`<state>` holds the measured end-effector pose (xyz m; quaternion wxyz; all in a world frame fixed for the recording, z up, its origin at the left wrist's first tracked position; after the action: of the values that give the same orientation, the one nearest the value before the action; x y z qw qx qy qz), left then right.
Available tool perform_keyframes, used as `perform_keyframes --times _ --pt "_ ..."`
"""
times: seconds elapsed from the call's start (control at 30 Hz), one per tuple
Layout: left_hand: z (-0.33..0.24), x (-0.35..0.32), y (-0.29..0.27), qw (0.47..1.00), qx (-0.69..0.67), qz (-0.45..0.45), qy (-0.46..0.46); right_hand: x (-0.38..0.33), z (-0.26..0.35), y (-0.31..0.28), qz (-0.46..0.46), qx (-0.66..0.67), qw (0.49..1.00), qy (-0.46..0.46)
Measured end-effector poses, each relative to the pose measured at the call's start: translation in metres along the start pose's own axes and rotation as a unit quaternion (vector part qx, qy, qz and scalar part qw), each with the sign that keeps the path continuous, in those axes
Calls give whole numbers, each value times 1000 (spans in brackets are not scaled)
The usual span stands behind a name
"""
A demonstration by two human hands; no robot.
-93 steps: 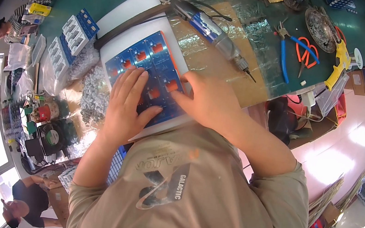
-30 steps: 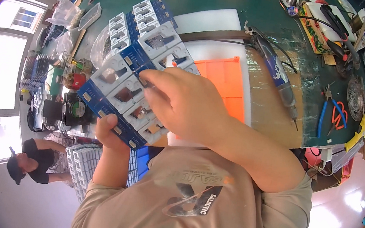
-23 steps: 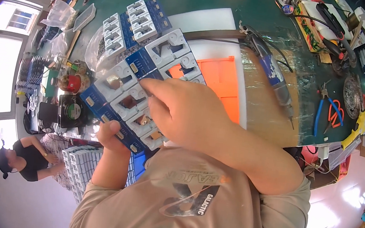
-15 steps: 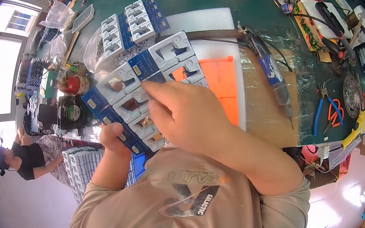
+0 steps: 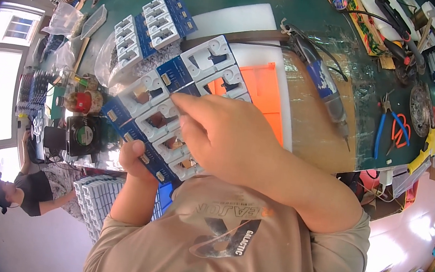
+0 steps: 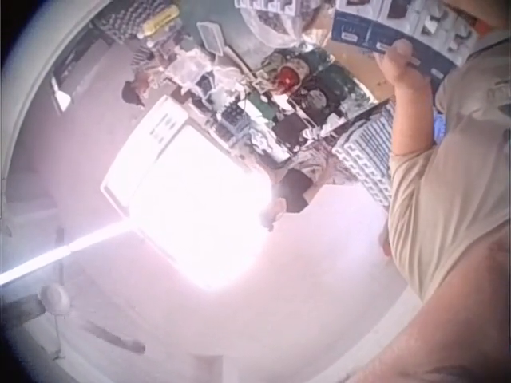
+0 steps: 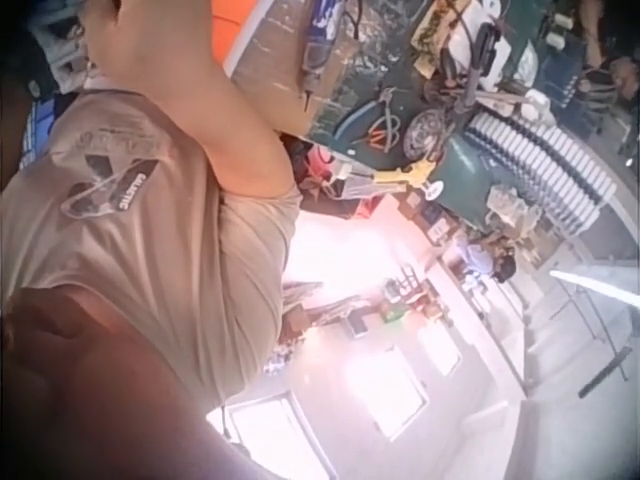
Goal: The person assembles LED components onto a circuit board, securing them with screws using an electric screwdriver.
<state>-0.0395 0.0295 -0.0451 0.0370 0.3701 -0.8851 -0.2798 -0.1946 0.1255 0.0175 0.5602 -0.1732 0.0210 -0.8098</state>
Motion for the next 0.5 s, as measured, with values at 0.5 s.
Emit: perform_keyframes --times 0.5 --pt "-2 10 16 999 -51 1 -11 -8 -6 1 45 87 987 130"
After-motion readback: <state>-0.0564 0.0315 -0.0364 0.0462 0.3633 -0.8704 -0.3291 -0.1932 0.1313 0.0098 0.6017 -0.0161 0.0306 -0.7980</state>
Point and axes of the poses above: each hand's wrist, its own x-axis towards the middle knuckle, its own y-axis out of the palm, z = x × y, the point moved 6 cm from there along x, towards the middle knuckle, and after that the axes turned 9 degrees about x, right-handed, at the moved point
